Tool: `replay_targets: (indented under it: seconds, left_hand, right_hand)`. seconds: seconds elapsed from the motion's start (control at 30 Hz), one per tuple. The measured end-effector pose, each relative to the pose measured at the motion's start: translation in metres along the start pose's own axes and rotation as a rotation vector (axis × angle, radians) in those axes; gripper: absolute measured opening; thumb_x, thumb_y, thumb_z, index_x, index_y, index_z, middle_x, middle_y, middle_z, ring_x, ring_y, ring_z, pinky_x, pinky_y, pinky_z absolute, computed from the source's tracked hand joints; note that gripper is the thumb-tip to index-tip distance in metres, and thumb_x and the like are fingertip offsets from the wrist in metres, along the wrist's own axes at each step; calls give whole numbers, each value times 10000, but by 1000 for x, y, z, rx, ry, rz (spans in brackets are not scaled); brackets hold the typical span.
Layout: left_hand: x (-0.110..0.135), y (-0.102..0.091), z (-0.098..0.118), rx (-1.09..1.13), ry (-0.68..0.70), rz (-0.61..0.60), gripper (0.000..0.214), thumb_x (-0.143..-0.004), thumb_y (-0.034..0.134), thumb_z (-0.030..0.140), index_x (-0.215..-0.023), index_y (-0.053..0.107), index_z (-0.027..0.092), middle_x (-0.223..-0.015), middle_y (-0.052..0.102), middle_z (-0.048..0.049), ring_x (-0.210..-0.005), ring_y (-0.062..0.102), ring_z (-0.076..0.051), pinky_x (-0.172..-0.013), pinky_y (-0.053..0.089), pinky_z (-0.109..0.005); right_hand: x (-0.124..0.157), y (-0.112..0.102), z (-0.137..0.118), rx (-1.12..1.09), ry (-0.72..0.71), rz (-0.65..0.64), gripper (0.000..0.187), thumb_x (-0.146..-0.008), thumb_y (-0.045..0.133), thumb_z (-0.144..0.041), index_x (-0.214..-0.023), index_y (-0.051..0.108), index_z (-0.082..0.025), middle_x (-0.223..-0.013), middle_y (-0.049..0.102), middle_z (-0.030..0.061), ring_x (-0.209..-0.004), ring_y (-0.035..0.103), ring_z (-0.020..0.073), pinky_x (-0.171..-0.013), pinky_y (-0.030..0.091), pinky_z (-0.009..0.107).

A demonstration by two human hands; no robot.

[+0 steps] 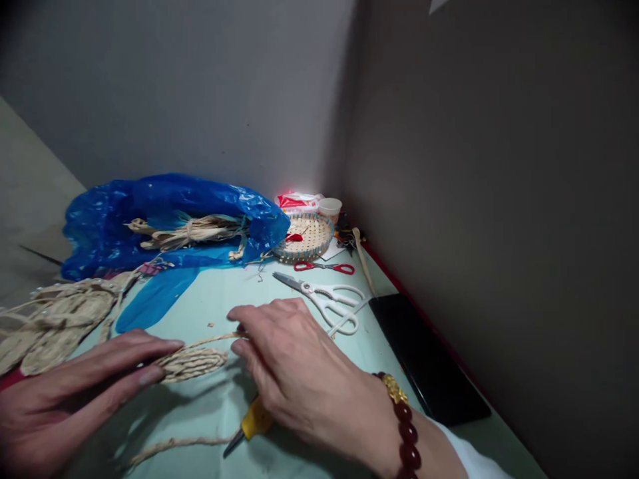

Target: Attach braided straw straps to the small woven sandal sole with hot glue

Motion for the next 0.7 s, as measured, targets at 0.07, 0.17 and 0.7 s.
replay_targets:
  seconds: [0.07, 0.17, 0.7]
  left_hand:
    - [3, 0, -5, -33, 12, -27, 170, -825, 697, 567, -965, 785, 532, -934, 811, 156, -905, 758, -92, -916, 521, -115]
    - [8, -1, -15, -76, 20, -74, 194, -859, 658, 558, -1016, 771, 543, -981, 808, 139, -938, 760, -118, -949, 540, -180]
    - [11, -3, -15, -40, -226, -38, 239, -797, 704, 589, -957, 812, 450, -1070, 814, 75, -1066, 737, -260, -1151, 397, -543]
  right_hand:
    - [0, 6, 2, -96, -6, 0, 228, -1013, 514, -117, -1191, 653, -151, -1030, 739, 60, -932, 660, 180, -910, 492, 322]
    - [3, 5, 3, -139, -67, 109, 228, -971, 535, -45, -1113, 705, -102, -909, 741, 67, -832, 640, 177, -820, 490, 320]
    - [11, 13, -1, -24, -208, 181, 340, -901, 484, 6, -1159, 702, -30, -867, 746, 111, -741, 563, 213, -683, 469, 379]
Point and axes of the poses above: each hand's wrist, its own x-axis away from the middle knuckle, its own y-axis out of the palm, z = x × y, the point moved 5 cm from there along -x, towards the middle knuckle
